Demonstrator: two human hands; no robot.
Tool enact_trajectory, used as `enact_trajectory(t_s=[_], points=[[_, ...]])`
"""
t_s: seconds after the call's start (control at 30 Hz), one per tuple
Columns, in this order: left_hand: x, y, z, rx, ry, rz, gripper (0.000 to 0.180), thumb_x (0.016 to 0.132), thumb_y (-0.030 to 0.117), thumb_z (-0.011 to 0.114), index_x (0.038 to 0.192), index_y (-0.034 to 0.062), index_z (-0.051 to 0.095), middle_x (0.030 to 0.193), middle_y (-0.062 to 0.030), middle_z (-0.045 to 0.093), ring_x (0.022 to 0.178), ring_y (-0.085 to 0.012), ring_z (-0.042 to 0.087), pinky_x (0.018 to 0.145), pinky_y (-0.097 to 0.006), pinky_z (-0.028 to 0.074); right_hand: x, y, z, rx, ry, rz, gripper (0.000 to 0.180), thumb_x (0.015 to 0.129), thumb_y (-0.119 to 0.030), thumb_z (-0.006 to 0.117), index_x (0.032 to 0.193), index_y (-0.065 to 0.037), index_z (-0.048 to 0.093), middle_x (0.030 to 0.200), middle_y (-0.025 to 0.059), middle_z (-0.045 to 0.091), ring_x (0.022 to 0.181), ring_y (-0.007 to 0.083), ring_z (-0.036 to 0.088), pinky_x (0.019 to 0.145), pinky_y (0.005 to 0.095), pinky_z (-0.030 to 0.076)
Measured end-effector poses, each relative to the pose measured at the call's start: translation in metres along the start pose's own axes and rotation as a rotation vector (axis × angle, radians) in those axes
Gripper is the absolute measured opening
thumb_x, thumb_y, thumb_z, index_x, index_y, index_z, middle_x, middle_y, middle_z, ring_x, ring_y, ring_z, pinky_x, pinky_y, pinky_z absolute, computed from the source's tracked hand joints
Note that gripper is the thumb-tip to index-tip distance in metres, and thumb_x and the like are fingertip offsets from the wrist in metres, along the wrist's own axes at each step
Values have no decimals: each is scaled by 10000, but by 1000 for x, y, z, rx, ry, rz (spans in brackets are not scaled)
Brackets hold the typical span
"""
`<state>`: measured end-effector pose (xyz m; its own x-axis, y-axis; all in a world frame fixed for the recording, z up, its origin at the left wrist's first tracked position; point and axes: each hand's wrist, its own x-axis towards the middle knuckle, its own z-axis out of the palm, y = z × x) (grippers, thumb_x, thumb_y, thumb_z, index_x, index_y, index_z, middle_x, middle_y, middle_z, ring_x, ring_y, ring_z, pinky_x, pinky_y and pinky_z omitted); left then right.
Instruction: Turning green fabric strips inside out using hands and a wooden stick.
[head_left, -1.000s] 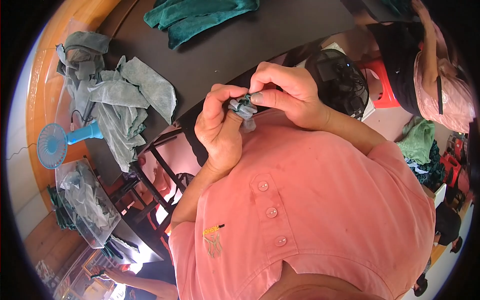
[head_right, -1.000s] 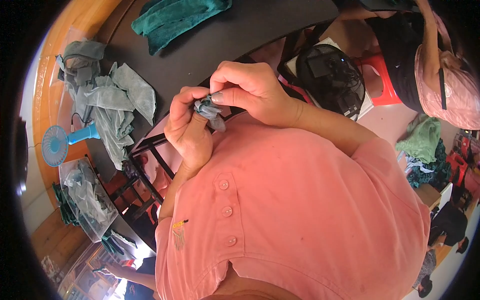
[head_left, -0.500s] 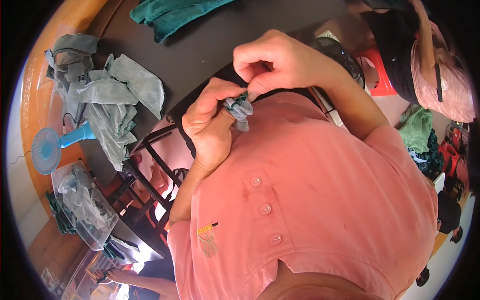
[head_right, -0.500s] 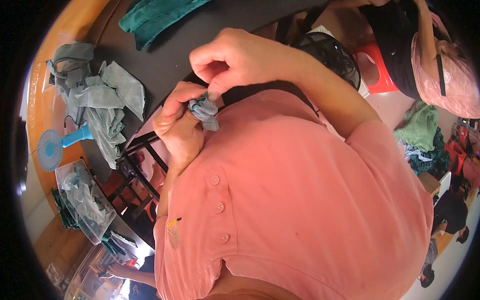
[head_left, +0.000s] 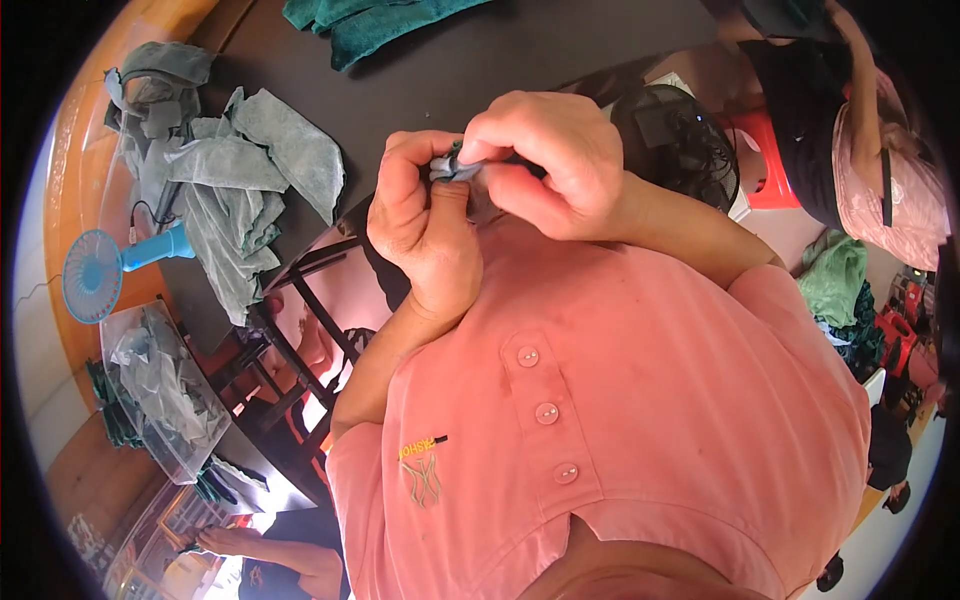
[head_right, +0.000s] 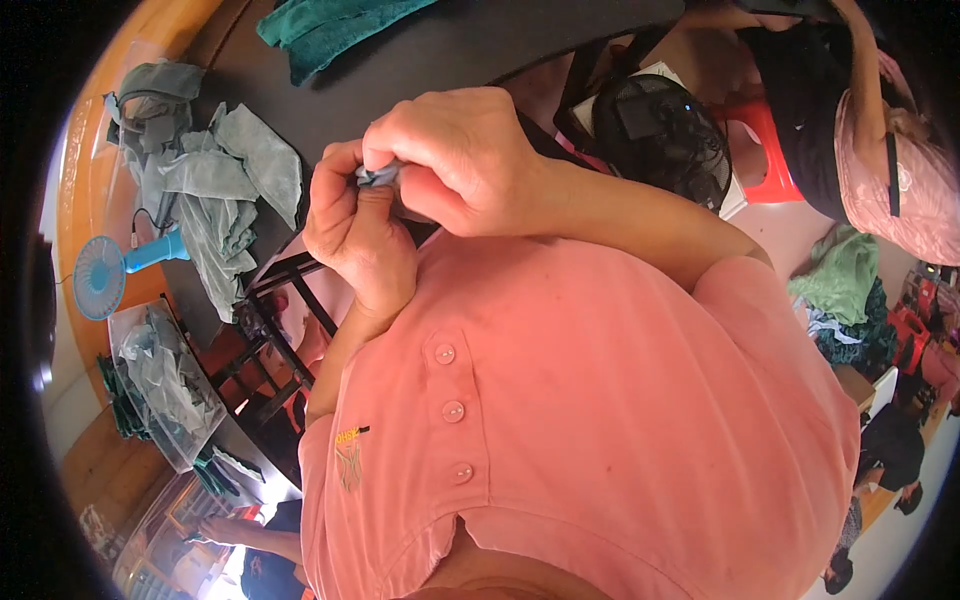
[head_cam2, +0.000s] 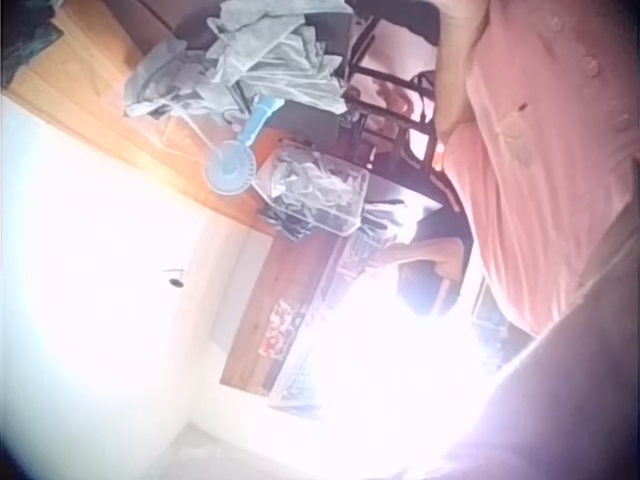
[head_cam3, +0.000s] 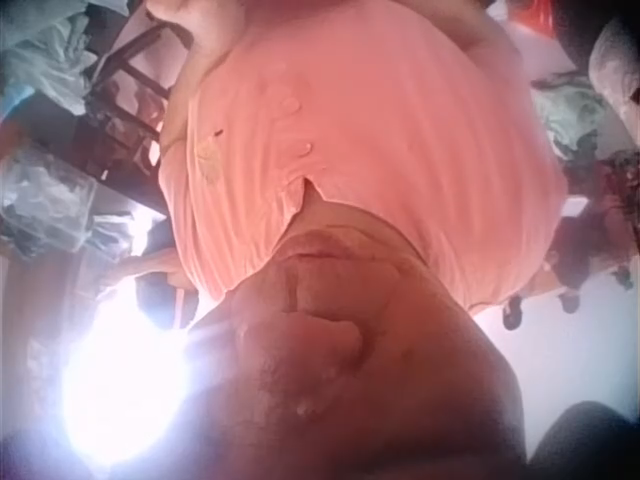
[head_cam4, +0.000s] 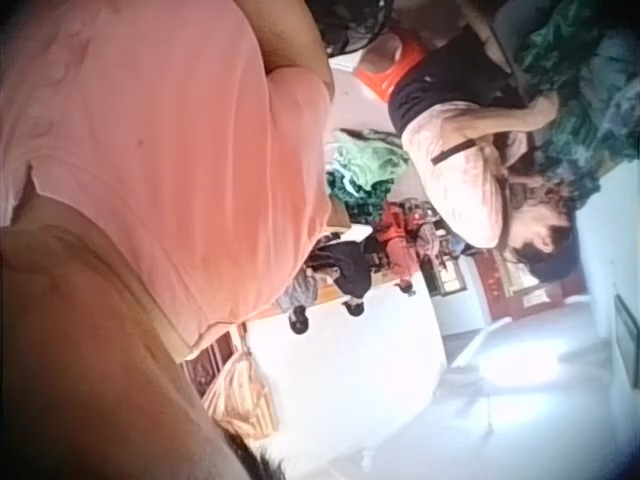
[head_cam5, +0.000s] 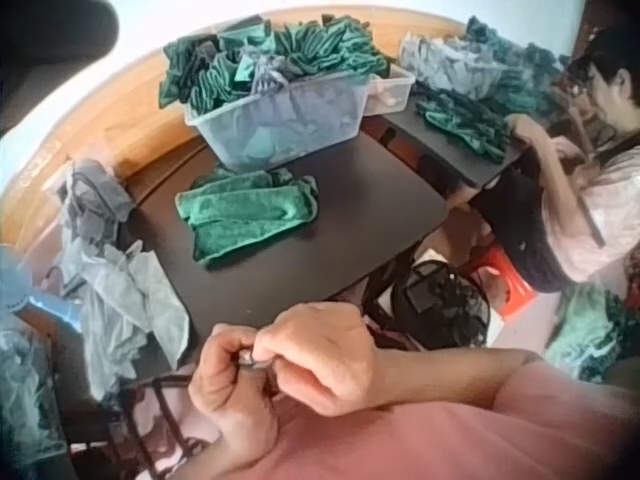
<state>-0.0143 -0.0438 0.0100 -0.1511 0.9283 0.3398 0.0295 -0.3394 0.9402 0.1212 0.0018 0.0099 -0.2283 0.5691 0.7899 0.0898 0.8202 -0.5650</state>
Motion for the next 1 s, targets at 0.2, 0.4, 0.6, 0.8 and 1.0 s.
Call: enact_trajectory(t_s=[0.2,0.4,0.6,0.8,1.0], points=[[-1,-7,-7,-118,14,-138,235,772,-167,498,924,-13,592,881,1,555,735,-66,476,654,-197,391,4,7,-2,22,20,22,219,627,79,580,806,-47,592,696,50,606,575,213,586,521,309,459],[6,5,-4,-54,82,-123,219,781,-149,505,937,-48,620,907,-14,571,788,-76,508,716,-190,412,8,-6,-12,46,10,-7,290,646,97,658,910,4,581,751,92,607,584,191,551,534,267,444],[9,10,5,-17,82,-5,120,834,-106,569,920,-38,618,893,-12,566,790,-71,513,702,-191,416,6,-10,4,-108,97,-2,279,612,85,603,856,-48,573,697,50,602,579,225,590,533,330,461],[11,7,-1,33,12,-72,135,811,-104,612,911,-14,607,904,-1,543,724,-66,480,630,-200,408,13,3,-7,-89,60,16,220,634,108,580,794,-41,572,682,49,597,569,215,581,513,311,447],[18,25,-9,-58,-188,-445,85,847,38,677,904,-18,649,899,25,572,710,-69,506,588,-205,397,8,11,-20,120,-72,165,165,734,121,585,830,-12,574,716,58,582,611,126,576,539,252,444]])
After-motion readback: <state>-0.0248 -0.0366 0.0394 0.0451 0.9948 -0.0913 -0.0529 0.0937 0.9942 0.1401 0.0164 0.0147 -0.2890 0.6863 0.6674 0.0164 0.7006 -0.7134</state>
